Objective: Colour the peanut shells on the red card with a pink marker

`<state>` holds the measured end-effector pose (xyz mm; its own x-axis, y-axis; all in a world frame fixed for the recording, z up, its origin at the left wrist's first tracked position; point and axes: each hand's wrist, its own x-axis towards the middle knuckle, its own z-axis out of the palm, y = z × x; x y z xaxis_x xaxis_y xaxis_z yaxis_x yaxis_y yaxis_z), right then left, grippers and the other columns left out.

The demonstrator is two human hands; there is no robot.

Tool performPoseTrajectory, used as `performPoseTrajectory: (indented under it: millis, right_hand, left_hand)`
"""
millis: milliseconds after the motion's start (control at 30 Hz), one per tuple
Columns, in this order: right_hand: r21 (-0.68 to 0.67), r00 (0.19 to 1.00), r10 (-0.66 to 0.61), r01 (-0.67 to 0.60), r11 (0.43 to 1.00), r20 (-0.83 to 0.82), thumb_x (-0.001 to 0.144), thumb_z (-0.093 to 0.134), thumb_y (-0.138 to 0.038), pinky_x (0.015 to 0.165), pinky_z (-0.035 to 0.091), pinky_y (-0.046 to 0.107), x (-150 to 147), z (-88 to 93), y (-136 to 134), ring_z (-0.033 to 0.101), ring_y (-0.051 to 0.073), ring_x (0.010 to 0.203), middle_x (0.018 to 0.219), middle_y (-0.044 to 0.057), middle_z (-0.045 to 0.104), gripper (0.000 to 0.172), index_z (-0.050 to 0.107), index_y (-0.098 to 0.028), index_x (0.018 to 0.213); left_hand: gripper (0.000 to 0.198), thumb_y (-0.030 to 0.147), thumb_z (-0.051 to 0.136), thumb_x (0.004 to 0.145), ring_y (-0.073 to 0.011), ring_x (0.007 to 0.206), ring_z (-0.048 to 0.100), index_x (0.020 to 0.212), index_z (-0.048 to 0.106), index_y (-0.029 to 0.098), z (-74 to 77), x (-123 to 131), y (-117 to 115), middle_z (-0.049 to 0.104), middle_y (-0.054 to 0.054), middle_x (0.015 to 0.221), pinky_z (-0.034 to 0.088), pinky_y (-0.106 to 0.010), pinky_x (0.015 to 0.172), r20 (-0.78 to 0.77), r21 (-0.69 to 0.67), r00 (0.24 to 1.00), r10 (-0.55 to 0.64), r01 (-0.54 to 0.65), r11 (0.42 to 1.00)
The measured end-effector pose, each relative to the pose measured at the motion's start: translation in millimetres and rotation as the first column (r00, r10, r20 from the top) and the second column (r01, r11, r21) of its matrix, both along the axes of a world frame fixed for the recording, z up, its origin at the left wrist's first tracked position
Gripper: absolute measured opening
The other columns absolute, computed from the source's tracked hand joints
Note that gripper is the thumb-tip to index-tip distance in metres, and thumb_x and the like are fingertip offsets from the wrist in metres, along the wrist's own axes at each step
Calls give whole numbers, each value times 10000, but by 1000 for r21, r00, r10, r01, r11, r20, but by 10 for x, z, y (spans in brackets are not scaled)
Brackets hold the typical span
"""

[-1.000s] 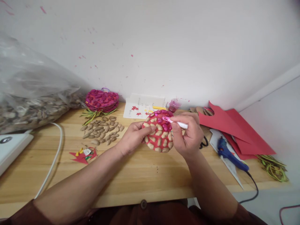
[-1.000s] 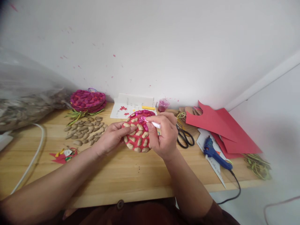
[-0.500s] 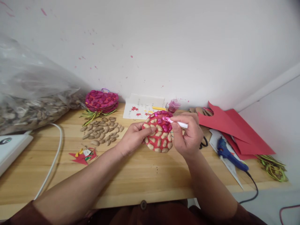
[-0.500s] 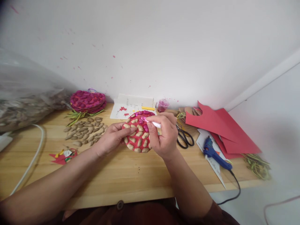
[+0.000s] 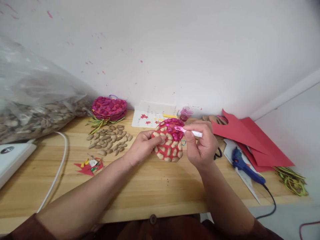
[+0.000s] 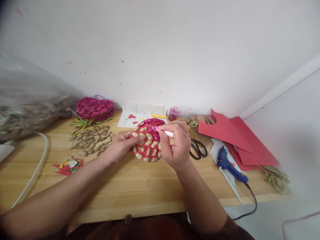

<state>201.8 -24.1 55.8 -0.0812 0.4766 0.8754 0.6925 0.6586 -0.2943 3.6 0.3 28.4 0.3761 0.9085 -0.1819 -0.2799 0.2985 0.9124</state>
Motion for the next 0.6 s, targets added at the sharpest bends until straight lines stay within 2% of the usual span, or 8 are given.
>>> performPoseTrajectory:
  millis: [167, 367, 500, 600]
  right_hand:
    - [-4, 1000, 27, -27, 1000, -9, 955, 657, -192, 896, 563, 412, 10, 0, 10, 677, 217, 965, 963, 41, 743, 144, 718, -246, 1073]
    - [-13, 997, 45, -46, 999, -64, 967, 645, -206, 883, 566, 426, -17, -9, -9, 675, 221, 955, 955, 46, 736, 131, 717, -244, 1070]
    - [-38, 991, 92, -96, 995, -98, 982, 632, -208, 885, 558, 431, -43, -11, -14, 672, 217, 956, 967, 44, 737, 132, 717, -247, 1075]
    - [-31, 992, 73, -76, 997, -101, 978, 643, -207, 900, 548, 436, -39, -10, -1, 671, 217, 956, 959, 40, 739, 126, 721, -248, 1067]
  left_hand:
    - [421, 512, 935, 641, -154, 516, 657, 710, 716, 158, 41, -11, -4, 763, -62, 648, 536, -264, 552, -43, 43, 999, -14, 16, 999]
    - [381, 505, 895, 693, -153, 508, 628, 687, 696, 181, 123, -42, -21, 699, -16, 572, 505, -258, 531, -123, 139, 992, 16, 1, 990]
    - [378, 519, 851, 758, -163, 610, 671, 779, 724, 163, 75, -51, -26, 771, -53, 718, 531, -263, 612, -179, 205, 983, 41, -4, 979]
    - [396, 540, 832, 778, -187, 666, 695, 809, 713, 164, 15, -56, -25, 780, -65, 764, 547, -283, 659, -184, 223, 982, 43, -1, 975]
